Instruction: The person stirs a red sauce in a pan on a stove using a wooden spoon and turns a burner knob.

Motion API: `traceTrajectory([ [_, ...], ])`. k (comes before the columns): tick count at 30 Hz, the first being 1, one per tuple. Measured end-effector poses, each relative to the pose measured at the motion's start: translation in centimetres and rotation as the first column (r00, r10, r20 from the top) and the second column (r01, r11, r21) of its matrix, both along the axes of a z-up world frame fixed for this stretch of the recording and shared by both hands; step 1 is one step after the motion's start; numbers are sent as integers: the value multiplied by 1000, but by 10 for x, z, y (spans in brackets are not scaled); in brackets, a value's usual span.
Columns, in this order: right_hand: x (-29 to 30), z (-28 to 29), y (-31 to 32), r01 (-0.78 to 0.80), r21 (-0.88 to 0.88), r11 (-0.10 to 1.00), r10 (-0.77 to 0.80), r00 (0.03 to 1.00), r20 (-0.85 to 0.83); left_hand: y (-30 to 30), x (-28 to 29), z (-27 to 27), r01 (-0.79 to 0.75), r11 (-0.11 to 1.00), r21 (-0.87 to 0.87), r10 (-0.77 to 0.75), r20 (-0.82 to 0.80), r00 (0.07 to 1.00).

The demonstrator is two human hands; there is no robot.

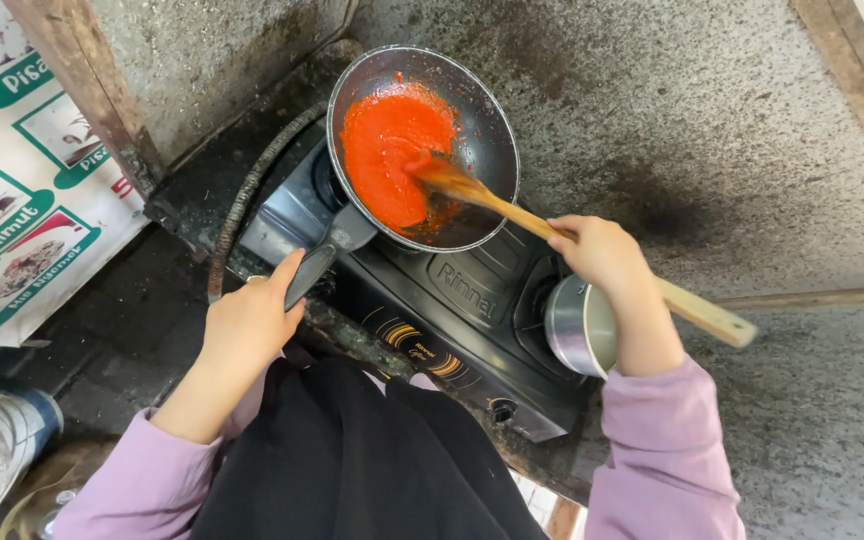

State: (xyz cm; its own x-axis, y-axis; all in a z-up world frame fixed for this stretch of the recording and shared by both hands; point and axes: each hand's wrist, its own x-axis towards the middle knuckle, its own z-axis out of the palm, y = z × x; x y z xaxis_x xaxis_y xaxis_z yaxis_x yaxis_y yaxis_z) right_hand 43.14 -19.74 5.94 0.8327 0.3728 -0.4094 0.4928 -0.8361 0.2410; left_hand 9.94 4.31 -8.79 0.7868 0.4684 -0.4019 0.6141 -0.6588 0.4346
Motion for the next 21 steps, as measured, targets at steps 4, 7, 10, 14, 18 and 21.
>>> traceTrajectory([
  [4, 6, -5, 10, 19, 145, 989, -19, 1000, -4, 1, 0, 1, 10, 1000, 3, -10, -11, 1000],
  [7, -9, 51, 15, 26, 31, 999, -26, 999, -19, 1, 1, -2, 5, 1000, -4, -5, -19, 1000],
  [10, -7, 67, 8, 22, -95, 995, -19, 999, 32, 2, 1, 4, 6, 1000, -21, -7, -22, 1000],
  [14, 29, 28, 11, -10, -94, 995, 20, 995, 101, 3, -1, 7, 12, 999, -45, -13, -12, 1000],
  [18, 53, -24, 37, -95, 49, 994, 87, 985, 148, 4, -1, 9, 18, 999, -37, -18, 1, 1000],
  [21, 46, 5, 50, -146, 38, 989, 139, 978, 155, 7, 1, 6, 13, 1000, -21, -13, -1, 1000],
])
